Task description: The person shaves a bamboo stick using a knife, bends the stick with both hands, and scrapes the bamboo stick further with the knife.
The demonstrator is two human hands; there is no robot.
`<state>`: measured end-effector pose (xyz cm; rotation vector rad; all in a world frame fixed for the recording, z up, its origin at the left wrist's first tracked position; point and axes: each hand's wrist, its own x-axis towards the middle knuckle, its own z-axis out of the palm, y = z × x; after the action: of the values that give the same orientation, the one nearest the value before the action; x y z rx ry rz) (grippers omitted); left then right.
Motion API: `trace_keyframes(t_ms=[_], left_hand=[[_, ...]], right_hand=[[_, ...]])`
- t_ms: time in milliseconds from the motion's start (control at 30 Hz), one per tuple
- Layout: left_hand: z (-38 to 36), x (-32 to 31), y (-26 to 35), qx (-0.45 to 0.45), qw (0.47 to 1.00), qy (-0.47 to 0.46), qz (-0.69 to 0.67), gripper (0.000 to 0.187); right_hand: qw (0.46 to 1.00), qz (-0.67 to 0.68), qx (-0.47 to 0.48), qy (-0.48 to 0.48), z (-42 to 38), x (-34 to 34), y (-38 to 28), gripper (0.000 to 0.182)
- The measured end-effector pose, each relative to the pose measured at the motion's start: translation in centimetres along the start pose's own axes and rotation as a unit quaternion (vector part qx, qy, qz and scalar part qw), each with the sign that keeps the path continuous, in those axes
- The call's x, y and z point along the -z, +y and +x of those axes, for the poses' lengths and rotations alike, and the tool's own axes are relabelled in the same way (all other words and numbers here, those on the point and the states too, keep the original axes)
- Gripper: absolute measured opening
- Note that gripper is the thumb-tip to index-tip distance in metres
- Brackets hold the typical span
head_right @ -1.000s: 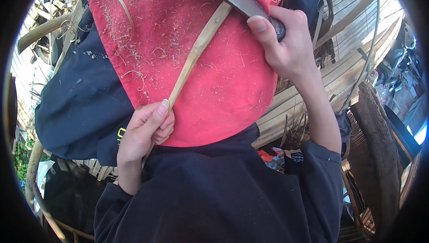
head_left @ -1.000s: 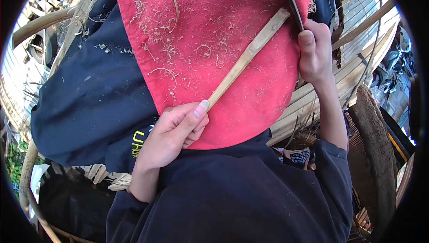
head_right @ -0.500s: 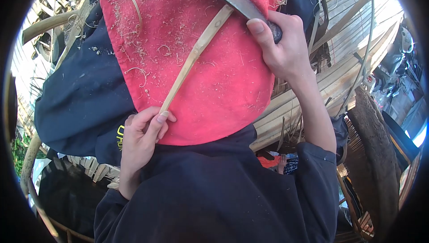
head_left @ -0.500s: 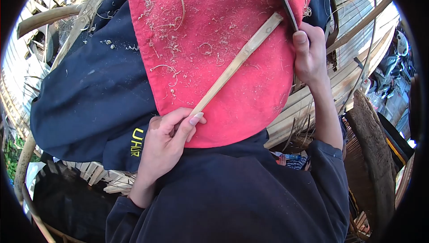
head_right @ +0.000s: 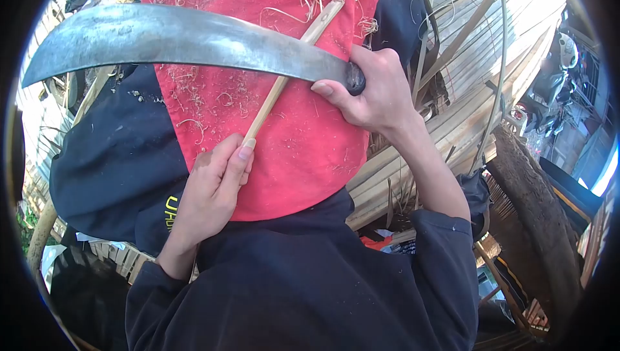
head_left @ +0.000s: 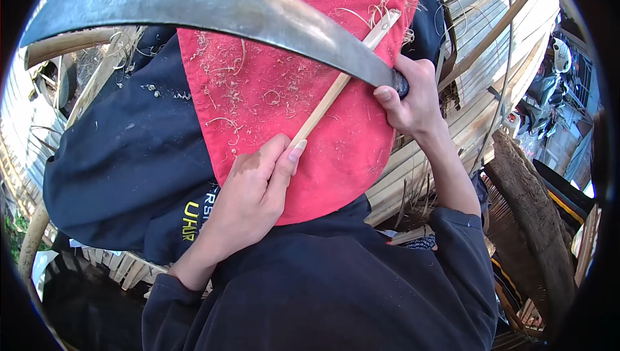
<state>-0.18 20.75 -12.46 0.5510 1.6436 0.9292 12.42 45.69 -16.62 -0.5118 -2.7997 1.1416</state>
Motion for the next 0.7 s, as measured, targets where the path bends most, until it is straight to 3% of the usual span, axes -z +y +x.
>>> trace_keyframes(t_ms=[100, 300, 400, 700], left_hand=[[0.7, -0.1, 1.0, 0.004, 1.0, 0.007, 0.025, 0.03], [0.8, -1.6, 0.9, -0.057, 0.98, 0.114, 0.151, 0.024], [0.1, -2.6, 0.2, -0.031, 0.978, 0.155, 0.136, 0.026], [-3.0, -2.7, -0.9, -0.018, 0.986, 0.157, 0.051, 0.027]], right_hand=[[0.999, -0.024, 0.041, 0.012, 0.3, -0.1, 0.0, 0.062], [0.987, -0.153, 0.018, 0.052, 0.6, -0.4, -2.0, 0.064], [0.985, -0.162, 0.025, 0.048, 0.5, -0.5, -1.7, 0.065], [0.978, -0.191, 0.088, 0.004, 0.6, -0.2, -1.5, 0.065]])
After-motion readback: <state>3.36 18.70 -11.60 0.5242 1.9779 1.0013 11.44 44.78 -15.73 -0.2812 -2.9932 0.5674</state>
